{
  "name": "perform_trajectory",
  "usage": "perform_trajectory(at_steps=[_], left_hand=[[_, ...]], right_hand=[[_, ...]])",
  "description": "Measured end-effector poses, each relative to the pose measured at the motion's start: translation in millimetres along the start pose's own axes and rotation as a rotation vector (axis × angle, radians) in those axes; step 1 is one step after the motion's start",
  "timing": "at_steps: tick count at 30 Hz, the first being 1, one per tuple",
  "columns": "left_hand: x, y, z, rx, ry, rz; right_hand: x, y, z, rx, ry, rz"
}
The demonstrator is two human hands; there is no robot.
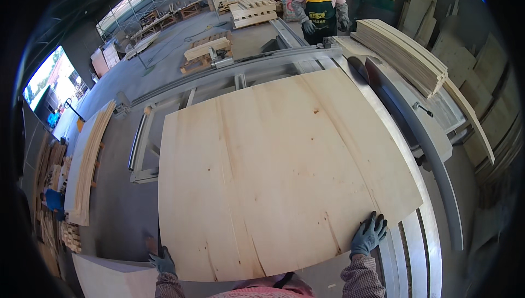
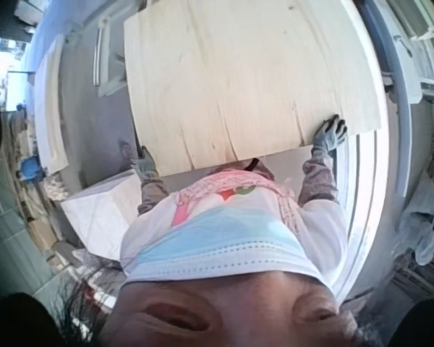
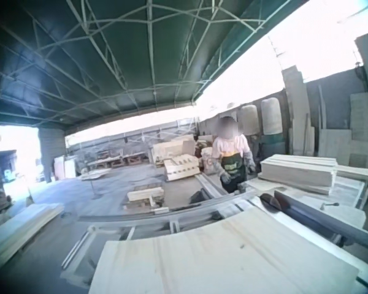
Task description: The person positions a large plywood sheet on a table saw and, with assistance from a coworker, guides it through the blade to cut it into narrower strips. The person repeatedly aligns and feeds the sheet, then removes the cut pieces as they are produced.
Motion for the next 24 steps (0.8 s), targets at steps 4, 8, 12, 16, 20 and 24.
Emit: perform_trajectory(at_steps=[4, 8, 12, 16, 20, 24], left_hand=[[3, 13, -6, 0.508, -0.485, -0.199], [2, 9, -11, 0.782, -0.744, -0.326], [-3, -2, -9, 0.877, -0.768, -0.379], [-20, -8, -5, 0.932, -0.740, -0.393], [-28, -14, -7, 0.953, -0.719, -0.412], [-36, -18, -6, 0.975, -0.688, -0.421]], right_hand=[[-4, 3, 3, -0.038, 0.017, 0.013], [0, 11, 1, -0.026, 0.067, 0.059], [0, 16, -5, -0.023, 0.096, 0.067], [0, 24, -9, -0.016, 0.080, 0.066], [-1, 26, -7, -0.014, 0.091, 0.065], [-6, 33, -9, -0.008, 0.083, 0.067]])
Point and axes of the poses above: each hand's wrist, its own y-axis towards the middle knuckle, its own z-axis out of the palm, x = y × z, the point moved 1 cm from there along y, towards the middle knuckle, and after that the axes turned 9 degrees about -z, right-handed, at the moved point
